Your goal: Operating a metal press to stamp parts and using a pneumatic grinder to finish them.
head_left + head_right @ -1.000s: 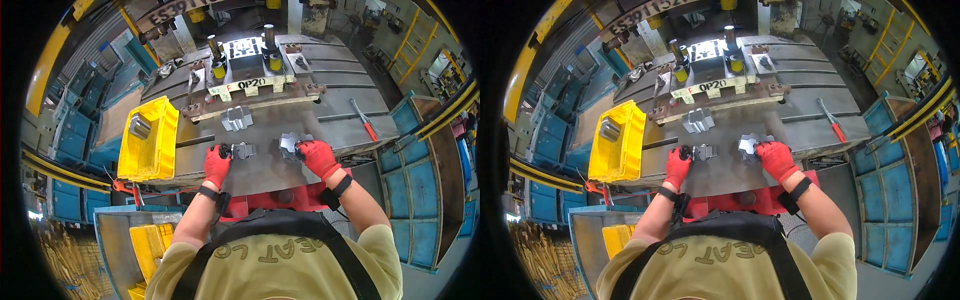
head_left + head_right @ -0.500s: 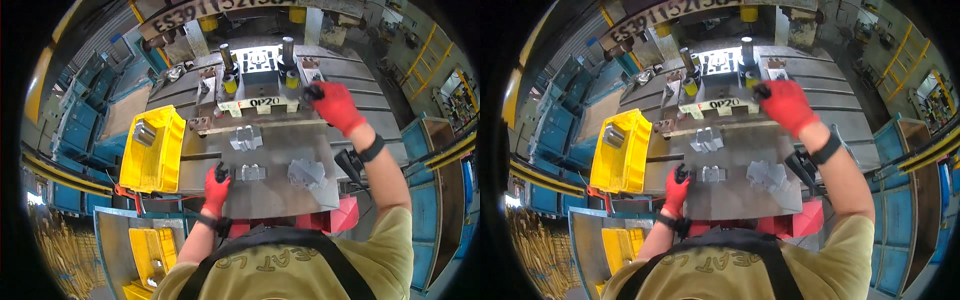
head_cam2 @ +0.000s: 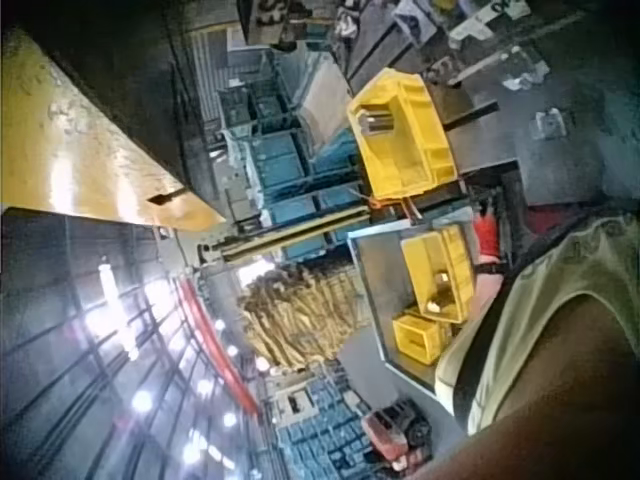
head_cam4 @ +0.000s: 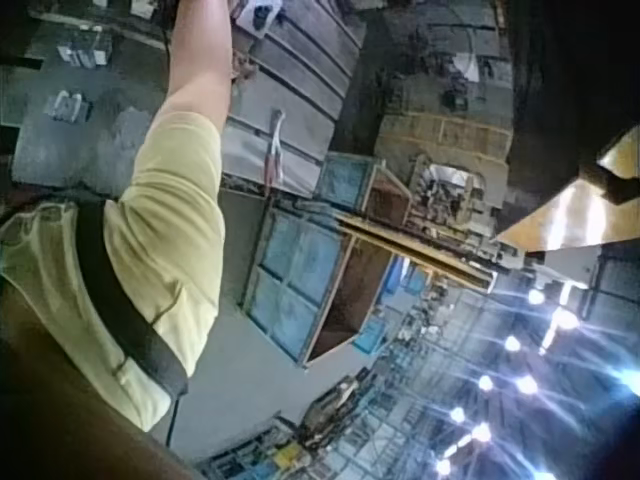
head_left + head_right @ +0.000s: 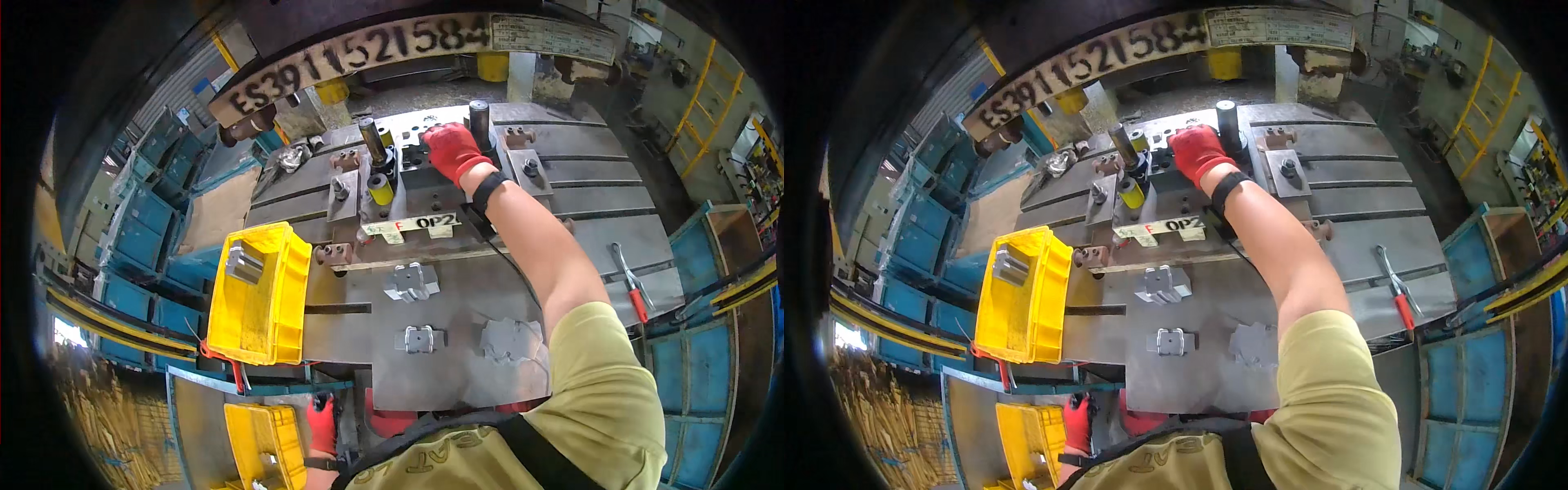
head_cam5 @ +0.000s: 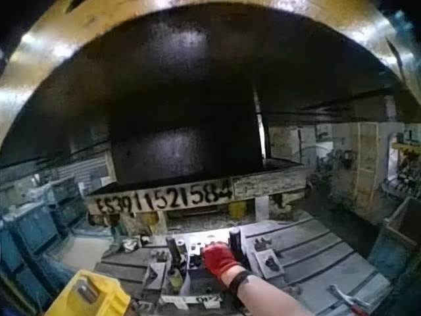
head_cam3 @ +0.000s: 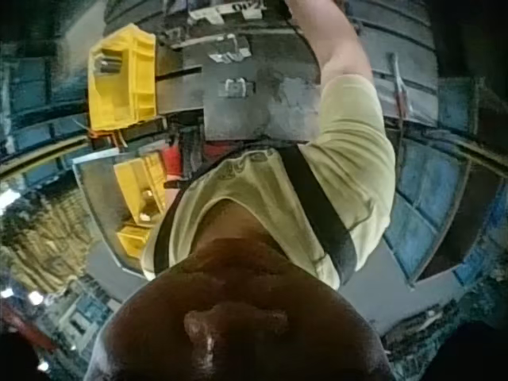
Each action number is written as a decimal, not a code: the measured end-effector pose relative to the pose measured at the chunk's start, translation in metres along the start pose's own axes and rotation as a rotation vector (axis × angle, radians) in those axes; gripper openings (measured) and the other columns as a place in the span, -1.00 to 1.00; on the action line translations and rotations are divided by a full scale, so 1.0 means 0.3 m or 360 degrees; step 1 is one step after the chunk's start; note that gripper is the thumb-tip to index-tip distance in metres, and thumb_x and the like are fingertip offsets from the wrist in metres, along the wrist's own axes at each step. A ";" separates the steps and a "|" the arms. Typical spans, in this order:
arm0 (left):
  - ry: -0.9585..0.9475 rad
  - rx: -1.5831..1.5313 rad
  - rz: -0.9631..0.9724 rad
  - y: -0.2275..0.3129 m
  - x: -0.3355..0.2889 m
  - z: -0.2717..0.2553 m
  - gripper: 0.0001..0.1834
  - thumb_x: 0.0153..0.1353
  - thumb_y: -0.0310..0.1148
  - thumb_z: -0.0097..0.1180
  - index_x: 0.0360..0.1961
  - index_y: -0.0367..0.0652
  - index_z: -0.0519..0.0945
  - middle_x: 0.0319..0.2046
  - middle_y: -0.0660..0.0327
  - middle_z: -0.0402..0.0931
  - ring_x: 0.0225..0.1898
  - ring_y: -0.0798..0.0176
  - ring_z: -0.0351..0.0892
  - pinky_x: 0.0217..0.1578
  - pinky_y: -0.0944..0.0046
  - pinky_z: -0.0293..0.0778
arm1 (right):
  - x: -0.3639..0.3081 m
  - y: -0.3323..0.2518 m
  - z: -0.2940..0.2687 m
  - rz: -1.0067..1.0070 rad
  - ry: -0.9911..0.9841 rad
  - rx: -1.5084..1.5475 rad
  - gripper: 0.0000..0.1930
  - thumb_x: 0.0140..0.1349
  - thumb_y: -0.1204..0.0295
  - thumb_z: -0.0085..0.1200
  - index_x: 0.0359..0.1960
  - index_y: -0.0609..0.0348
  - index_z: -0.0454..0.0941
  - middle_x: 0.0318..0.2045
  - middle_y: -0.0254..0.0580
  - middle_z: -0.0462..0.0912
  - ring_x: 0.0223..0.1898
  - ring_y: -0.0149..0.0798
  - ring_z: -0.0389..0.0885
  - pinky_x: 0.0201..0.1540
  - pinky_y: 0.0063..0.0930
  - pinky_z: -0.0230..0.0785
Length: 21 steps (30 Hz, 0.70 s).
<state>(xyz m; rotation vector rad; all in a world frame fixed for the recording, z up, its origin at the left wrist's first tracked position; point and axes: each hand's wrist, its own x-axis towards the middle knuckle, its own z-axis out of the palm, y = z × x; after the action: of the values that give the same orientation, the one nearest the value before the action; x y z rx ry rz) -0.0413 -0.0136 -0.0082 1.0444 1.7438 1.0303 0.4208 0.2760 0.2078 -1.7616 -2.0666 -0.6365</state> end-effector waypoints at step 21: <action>-0.1547 0.0485 0.0241 -0.228 -0.016 0.232 -0.56 0.16 -0.20 -0.25 0.03 -0.21 0.22 -0.08 0.18 0.30 -0.02 0.26 0.25 0.01 0.33 0.14 | -1.148 0.168 -0.571 0.1506 -0.0899 0.0548 -0.58 -0.10 0.14 0.02 -0.29 0.23 0.45 -0.31 0.01 0.49 -0.22 -0.03 0.42 -0.19 -0.33 0.26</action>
<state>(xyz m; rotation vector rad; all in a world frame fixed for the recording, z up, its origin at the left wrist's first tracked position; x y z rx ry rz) 0.0085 -0.0242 -0.0916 1.5425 1.0221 0.2156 0.5232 -0.0966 0.1726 -2.5192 -1.1936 0.5015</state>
